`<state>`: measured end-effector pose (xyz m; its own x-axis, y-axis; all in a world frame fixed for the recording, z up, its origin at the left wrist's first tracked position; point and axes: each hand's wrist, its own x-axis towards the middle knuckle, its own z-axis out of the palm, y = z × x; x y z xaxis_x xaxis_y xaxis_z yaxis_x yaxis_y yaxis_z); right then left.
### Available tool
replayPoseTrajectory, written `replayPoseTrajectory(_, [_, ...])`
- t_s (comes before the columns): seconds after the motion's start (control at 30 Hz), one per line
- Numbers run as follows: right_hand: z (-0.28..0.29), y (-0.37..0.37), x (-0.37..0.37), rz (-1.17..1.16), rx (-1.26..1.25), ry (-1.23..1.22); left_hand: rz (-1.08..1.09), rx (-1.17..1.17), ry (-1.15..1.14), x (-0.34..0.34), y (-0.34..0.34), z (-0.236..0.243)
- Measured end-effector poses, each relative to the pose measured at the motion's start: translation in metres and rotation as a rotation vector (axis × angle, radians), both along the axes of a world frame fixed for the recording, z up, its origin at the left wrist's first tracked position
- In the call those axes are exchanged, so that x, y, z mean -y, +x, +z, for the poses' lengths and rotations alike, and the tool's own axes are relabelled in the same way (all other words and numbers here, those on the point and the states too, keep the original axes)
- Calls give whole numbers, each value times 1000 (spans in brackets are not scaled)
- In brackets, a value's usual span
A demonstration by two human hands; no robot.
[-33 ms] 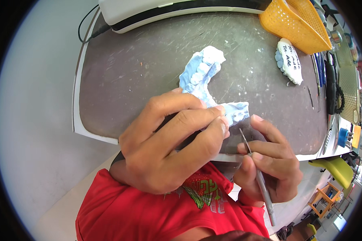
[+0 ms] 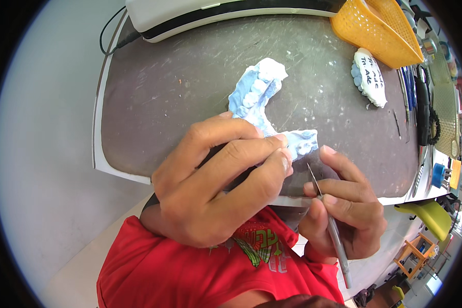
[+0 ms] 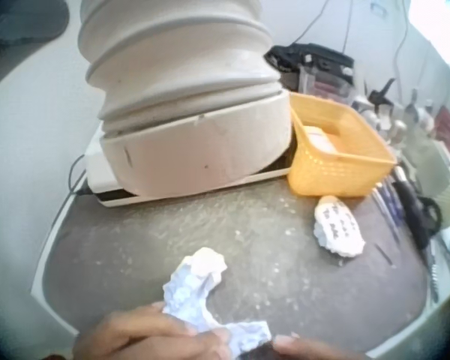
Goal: The person refines a dental impression by using a rotary tool to grind the surface and a sharp metal tool to carve details.
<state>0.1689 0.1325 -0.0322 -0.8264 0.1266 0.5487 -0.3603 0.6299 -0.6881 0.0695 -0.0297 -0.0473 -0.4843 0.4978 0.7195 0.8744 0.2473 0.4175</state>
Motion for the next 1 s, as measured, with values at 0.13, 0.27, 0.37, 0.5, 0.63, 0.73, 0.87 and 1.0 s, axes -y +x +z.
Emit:
replayPoseTrajectory(0.13, [-1,-3,-1,5,-8,1,4,9,4,0,-1,0])
replayPoseTrajectory(0.27, [1,-5,-1,11,-15,43,17,-1,-32,1,0,1])
replayPoseTrajectory(0.37, [2,-6,-2,25,-3,52,21,-11,-27,1,0,0])
replayPoseTrajectory(0.5, [3,-7,-1,20,0,63,15,-17,-9,1,-1,-3])
replayPoseTrajectory(0.63, [5,-7,-1,20,15,77,8,-28,-2,1,-1,-3])
replayPoseTrajectory(0.73, [5,-7,-2,26,17,76,7,-26,-8,1,-1,-2])
replayPoseTrajectory(0.87, [5,-7,-3,27,31,67,4,-34,-1,1,-1,-4])
replayPoseTrajectory(1.0, [6,-8,-5,48,45,36,-3,-38,0,1,-2,-4])
